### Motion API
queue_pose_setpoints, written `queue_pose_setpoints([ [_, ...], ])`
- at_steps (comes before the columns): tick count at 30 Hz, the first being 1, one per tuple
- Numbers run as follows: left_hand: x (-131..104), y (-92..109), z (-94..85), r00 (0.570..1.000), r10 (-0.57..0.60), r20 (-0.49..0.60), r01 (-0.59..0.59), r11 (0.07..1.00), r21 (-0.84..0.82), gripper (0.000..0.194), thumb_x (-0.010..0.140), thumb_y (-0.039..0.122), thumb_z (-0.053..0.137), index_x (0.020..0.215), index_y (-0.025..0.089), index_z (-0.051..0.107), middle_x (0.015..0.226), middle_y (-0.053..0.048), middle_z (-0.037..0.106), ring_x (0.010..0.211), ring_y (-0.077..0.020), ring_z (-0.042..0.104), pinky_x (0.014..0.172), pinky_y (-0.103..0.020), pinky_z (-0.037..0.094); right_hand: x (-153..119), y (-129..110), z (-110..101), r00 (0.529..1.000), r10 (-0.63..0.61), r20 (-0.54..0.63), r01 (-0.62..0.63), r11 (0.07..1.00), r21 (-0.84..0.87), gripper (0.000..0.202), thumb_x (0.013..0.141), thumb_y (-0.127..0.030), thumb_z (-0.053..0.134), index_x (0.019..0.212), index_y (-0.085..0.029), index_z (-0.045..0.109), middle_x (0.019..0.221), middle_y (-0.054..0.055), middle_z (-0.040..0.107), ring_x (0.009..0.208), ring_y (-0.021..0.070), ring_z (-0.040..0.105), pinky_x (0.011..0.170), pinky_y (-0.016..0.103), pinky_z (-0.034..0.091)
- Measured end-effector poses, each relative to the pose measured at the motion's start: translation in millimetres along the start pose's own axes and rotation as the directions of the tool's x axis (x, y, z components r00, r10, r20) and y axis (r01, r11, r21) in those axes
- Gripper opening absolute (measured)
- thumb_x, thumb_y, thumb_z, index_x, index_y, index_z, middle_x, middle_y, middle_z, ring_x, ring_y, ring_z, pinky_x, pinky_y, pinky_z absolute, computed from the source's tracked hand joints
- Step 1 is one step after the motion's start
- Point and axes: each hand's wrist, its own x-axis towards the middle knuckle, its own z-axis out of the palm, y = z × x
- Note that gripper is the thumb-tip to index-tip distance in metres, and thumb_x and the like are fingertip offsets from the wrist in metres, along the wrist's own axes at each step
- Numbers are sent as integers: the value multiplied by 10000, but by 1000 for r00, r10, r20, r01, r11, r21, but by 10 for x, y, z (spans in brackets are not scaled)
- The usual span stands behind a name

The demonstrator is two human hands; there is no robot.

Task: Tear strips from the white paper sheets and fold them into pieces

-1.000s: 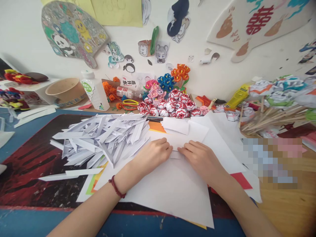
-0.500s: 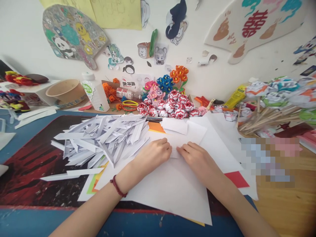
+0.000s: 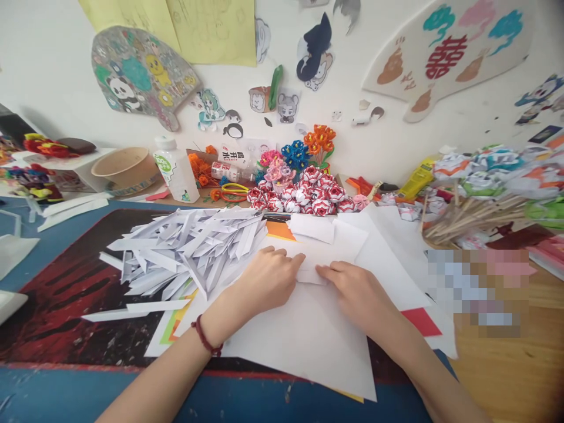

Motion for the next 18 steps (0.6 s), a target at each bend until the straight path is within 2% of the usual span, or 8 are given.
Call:
queue_pose_setpoints([
  [3,44,-7,74,994,-104,-42,101,993,-66,214,912,260,456,1074,184,572,763,-51,627,689,-197,597,613,-303,413,16,11,5,999,39,-26,-38,998,54,400,774,36,403,953,-188,682,804,41,650,729,171,614,621,260,412],
  [7,106,6,173,993,-89,-72,72,974,-213,105,878,233,548,967,200,592,906,-29,624,859,-181,587,670,-275,431,74,58,26,988,134,-80,-113,966,231,207,884,-170,486,916,-232,681,843,20,654,759,169,616,653,271,423],
  [9,114,7,189,990,-113,-89,87,963,-256,83,856,217,581,935,190,585,936,-29,611,898,-181,562,695,-277,436,113,86,40,978,193,-75,-160,934,320,130,864,-220,544,872,-236,673,860,10,645,747,165,606,655,276,425],
  [12,106,-9,185,985,-144,-92,108,942,-318,109,826,208,622,919,176,576,946,-32,608,916,-189,537,731,-295,440,165,122,68,971,234,-56,-186,877,442,58,808,-211,605,844,-219,650,864,11,626,746,162,585,658,275,426],
  [16,96,-23,192,984,-161,-74,115,898,-424,204,799,313,659,934,174,593,927,-36,610,903,-195,523,755,-306,439,204,170,99,968,250,-31,-190,803,565,76,747,-225,652,817,-198,644,823,14,620,729,159,551,652,272,422],
  [18,99,-14,207,982,-177,-67,128,882,-453,186,800,324,653,908,178,612,896,-33,614,884,-193,521,749,-300,431,214,196,101,967,255,-8,-198,772,603,102,724,-251,679,800,-193,644,806,11,624,704,152,531,643,268,416],
])
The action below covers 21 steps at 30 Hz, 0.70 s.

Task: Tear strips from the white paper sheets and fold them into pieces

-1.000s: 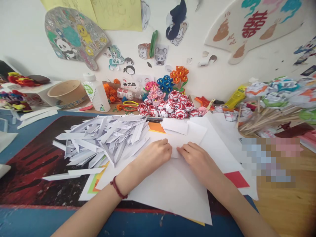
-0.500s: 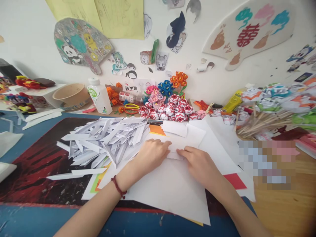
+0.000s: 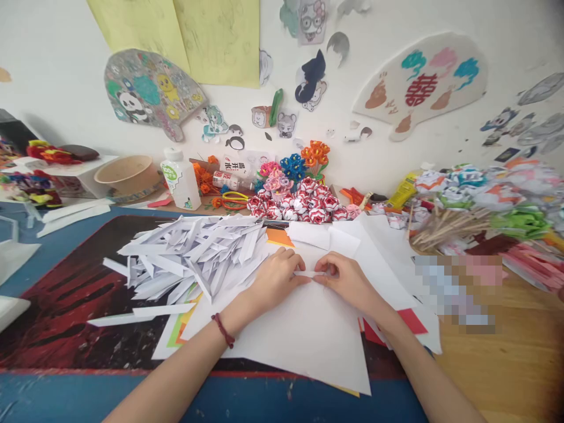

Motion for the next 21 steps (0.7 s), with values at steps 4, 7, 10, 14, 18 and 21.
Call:
queue_pose_setpoints([
  [4,2,16,22,999,-37,-23,35,996,-77,62,815,243,623,807,182,632,835,-18,631,850,-180,527,728,-275,405,17,8,-26,998,32,56,-35,998,52,129,726,-305,691,789,-194,666,682,-10,605,630,140,497,593,259,389],
  [7,4,32,-10,996,-73,-40,64,978,-198,102,824,275,613,802,187,658,817,-9,660,812,-164,547,715,-259,393,14,-27,-21,995,30,93,-42,990,133,157,759,-340,665,794,-191,698,709,8,656,629,143,524,585,259,397],
  [10,3,50,-57,995,-97,-32,82,945,-318,173,839,315,593,819,179,698,814,-11,690,744,-138,565,693,-239,385,2,-73,-1,996,25,89,-44,975,220,185,771,-354,652,764,-178,707,732,28,686,647,154,564,593,260,422],
  [14,-2,58,-94,997,-80,-11,69,916,-395,228,849,299,567,773,151,723,664,6,654,600,-91,494,591,-209,330,-4,-101,8,996,61,69,-77,959,273,162,732,-303,685,655,-160,689,632,25,661,594,148,559,567,255,423],
  [18,4,31,-138,998,-29,50,44,936,-350,347,871,282,506,602,111,641,486,35,491,502,-62,348,505,-218,226,6,-87,-2,993,99,63,-112,959,261,166,705,-268,701,593,-150,669,525,4,596,490,116,481,487,242,369],
  [21,14,6,-184,994,-10,108,48,935,-352,374,878,264,479,552,106,572,487,34,492,505,-59,362,508,-209,238,12,-83,-9,993,75,87,-96,958,270,168,723,-264,687,603,-150,657,543,3,594,503,115,484,494,239,373],
])
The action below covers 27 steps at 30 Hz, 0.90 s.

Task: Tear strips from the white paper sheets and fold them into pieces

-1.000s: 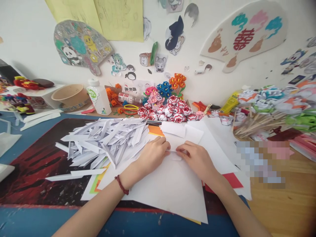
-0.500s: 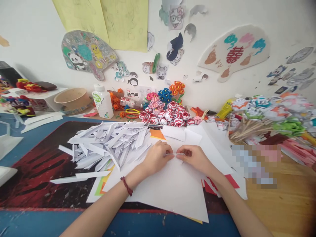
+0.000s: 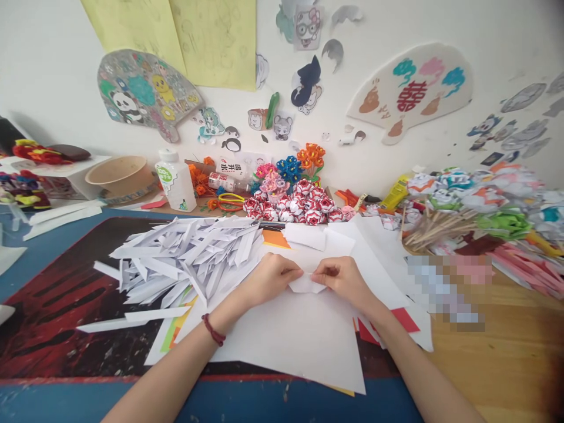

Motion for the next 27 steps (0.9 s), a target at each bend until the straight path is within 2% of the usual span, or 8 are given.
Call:
queue_pose_setpoints([
  [5,-3,6,-40,1000,-21,-5,20,1000,-20,315,868,271,491,637,116,640,541,22,545,531,-71,420,540,-194,300,-19,-41,5,993,-113,46,115,993,-35,173,796,-291,625,699,-158,681,671,24,655,611,137,533,575,248,407],
  [12,18,-21,-65,991,-133,-3,131,974,-186,297,844,359,520,801,129,703,593,-6,609,545,-99,513,538,-191,371,-41,-85,14,985,-156,-67,154,987,-33,209,823,-286,594,660,-160,632,661,26,635,642,149,542,618,262,417],
  [18,12,25,-61,990,-135,-39,126,978,-168,239,798,310,557,743,131,705,617,-5,624,568,-94,503,528,-185,354,-27,-63,33,988,-140,59,140,990,-9,244,848,-348,570,715,-163,655,699,27,639,652,148,532,605,261,404],
  [22,29,-5,-45,980,-193,-41,179,958,-225,264,789,346,569,745,120,698,603,-10,613,548,-96,496,505,-191,347,-31,-43,8,989,-137,64,136,991,10,277,848,-374,574,690,-157,644,670,21,615,645,142,516,601,255,397],
  [27,45,-26,-92,981,-176,-87,149,957,-250,259,775,352,606,718,116,697,650,-25,631,596,-103,512,546,-198,370,-20,-38,-46,987,-140,82,141,990,3,298,813,-401,619,641,-159,638,650,18,592,627,137,507,591,254,398],
])
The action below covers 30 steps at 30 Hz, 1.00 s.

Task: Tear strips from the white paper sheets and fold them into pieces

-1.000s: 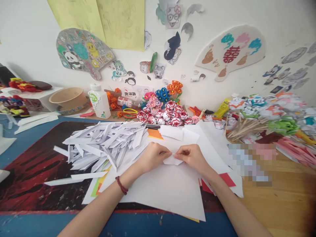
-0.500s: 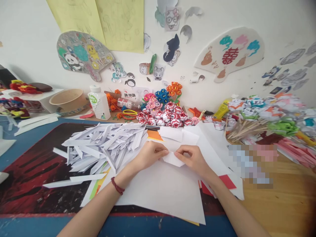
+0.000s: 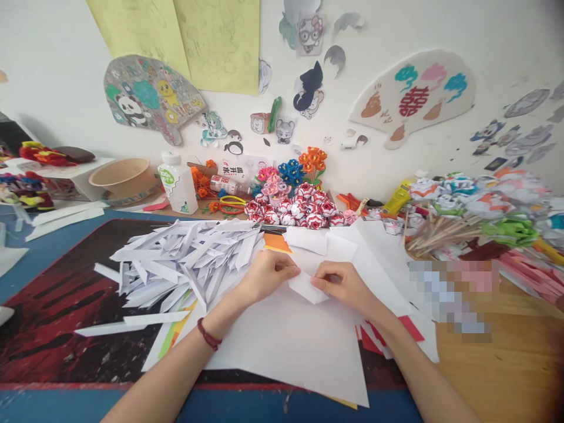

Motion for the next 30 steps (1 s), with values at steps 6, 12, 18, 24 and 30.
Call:
queue_pose_setpoints([
  [6,-9,52,-12,1000,-18,-19,15,988,-152,389,825,465,546,912,115,689,783,-56,662,609,-102,520,546,-206,403,2,-31,-14,992,108,62,-114,989,98,341,795,-473,622,690,-153,672,636,36,643,587,145,565,574,262,441],
  [12,-36,56,83,998,70,3,-70,998,9,237,806,374,597,872,158,669,847,-24,670,696,-107,532,596,-203,396,9,-43,7,985,172,24,-169,912,374,329,766,-464,669,793,-142,609,687,68,687,600,161,627,548,262,471],
  [18,-72,29,32,999,42,5,-41,941,336,161,817,285,574,721,162,614,690,3,605,653,-124,506,599,-235,345,17,-28,-17,980,198,7,-189,928,320,340,780,-473,645,863,-144,619,658,22,631,554,121,565,533,249,450],
  [24,-97,-23,-1,989,92,112,-137,847,514,142,841,235,537,810,186,667,794,-48,640,770,-178,554,678,-268,383,12,48,-31,985,154,-80,-154,988,12,242,769,-402,652,736,-163,670,683,29,659,595,135,563,554,249,434],
  [30,-27,-116,6,993,108,41,-114,880,461,188,823,160,540,966,192,658,857,-37,674,853,-185,571,733,-273,413,-10,99,-39,982,93,-165,-137,951,-277,170,775,-358,630,713,-207,680,620,6,649,553,143,528,531,263,397],
])
